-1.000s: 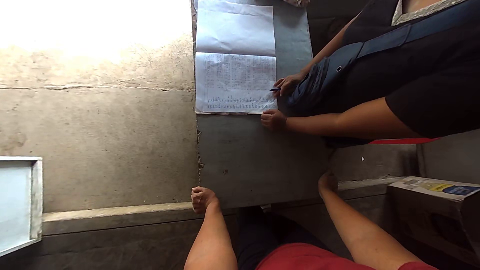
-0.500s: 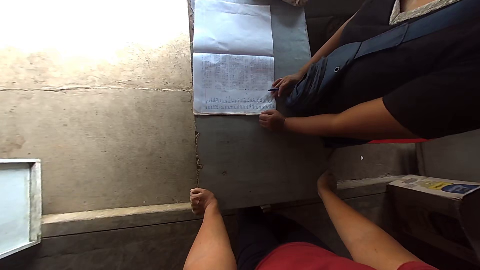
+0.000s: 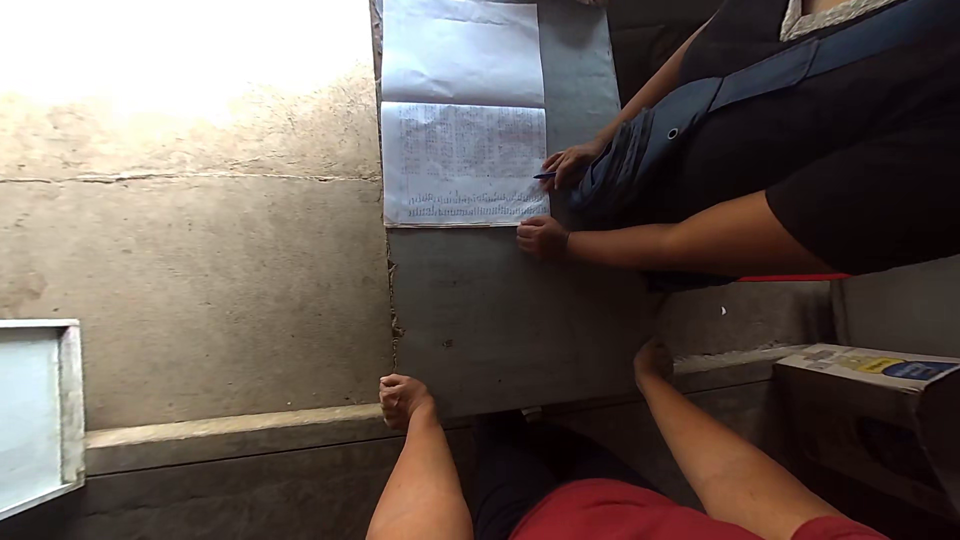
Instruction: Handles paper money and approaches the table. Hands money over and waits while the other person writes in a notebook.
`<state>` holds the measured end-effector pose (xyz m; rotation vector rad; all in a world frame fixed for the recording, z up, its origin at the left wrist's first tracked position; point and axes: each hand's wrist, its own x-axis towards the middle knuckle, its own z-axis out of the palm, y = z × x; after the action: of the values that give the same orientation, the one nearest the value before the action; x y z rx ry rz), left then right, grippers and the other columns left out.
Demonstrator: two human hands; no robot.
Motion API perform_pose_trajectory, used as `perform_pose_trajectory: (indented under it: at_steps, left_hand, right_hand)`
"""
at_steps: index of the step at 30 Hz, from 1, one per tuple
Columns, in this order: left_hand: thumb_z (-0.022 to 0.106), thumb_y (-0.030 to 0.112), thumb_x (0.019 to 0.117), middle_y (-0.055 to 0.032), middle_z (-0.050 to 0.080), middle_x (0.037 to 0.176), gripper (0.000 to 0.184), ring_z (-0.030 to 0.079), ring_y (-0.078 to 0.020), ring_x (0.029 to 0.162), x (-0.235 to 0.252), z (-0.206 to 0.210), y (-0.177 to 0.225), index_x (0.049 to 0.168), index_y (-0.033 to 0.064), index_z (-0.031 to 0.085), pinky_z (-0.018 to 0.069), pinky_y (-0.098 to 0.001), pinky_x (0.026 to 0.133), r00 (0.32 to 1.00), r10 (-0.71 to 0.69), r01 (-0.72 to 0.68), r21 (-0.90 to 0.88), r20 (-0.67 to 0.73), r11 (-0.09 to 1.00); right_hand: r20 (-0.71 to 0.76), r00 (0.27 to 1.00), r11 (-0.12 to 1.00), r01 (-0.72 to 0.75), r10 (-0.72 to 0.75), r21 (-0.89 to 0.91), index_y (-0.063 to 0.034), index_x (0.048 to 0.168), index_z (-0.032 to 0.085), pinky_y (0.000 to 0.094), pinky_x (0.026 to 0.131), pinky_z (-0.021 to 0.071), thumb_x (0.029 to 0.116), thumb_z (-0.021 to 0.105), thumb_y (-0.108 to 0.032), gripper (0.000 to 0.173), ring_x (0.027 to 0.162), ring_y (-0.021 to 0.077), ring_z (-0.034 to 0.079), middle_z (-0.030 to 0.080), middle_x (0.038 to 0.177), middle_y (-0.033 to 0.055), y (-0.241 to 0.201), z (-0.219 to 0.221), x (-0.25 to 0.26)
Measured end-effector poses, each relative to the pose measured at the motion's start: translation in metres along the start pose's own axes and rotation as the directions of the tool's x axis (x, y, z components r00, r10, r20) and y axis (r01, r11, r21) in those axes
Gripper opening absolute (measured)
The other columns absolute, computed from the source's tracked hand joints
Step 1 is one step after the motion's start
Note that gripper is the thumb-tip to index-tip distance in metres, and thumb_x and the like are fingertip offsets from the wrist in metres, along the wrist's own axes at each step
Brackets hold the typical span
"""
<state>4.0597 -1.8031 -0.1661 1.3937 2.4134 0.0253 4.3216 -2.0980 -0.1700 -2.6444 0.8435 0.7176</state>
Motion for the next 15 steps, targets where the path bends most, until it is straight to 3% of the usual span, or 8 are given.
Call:
perform_pose_trajectory:
  at_steps: [4,15]
  left_hand:
    - [0.020,0.032,0.1104,-0.0199,0.069,0.127,0.057,0.065,-0.0361,0.122,0.0002,0.0004,-0.0014,0.132,0.0029,0.064,0.0475,-0.0592,0.099,1.000,0.014,-0.014,0.005,0.024,1.000]
    - [0.020,0.031,0.1099,-0.0191,0.071,0.124,0.057,0.067,-0.0355,0.119,0.0002,0.0009,0.0001,0.130,0.0034,0.065,0.0491,-0.0587,0.096,1.000,0.007,-0.007,0.017,-0.001,1.000]
  right_hand:
    - [-0.009,1.000,1.000,0.021,-0.021,0.004,0.0014,0.139,0.057,0.0530,0.110,0.0429,0.1112,0.012,-0.047,0.072,0.136,0.0345,0.054,0.059,0.142,0.0217,0.0017,0.0003,-0.0003]
    - [-0.006,1.000,1.000,0.003,-0.003,-0.007,0.0003,0.139,0.058,0.0525,0.111,0.0412,0.1107,0.010,-0.048,0.074,0.139,0.0328,0.052,0.059,0.143,0.0202,0.0005,0.0007,0.0010]
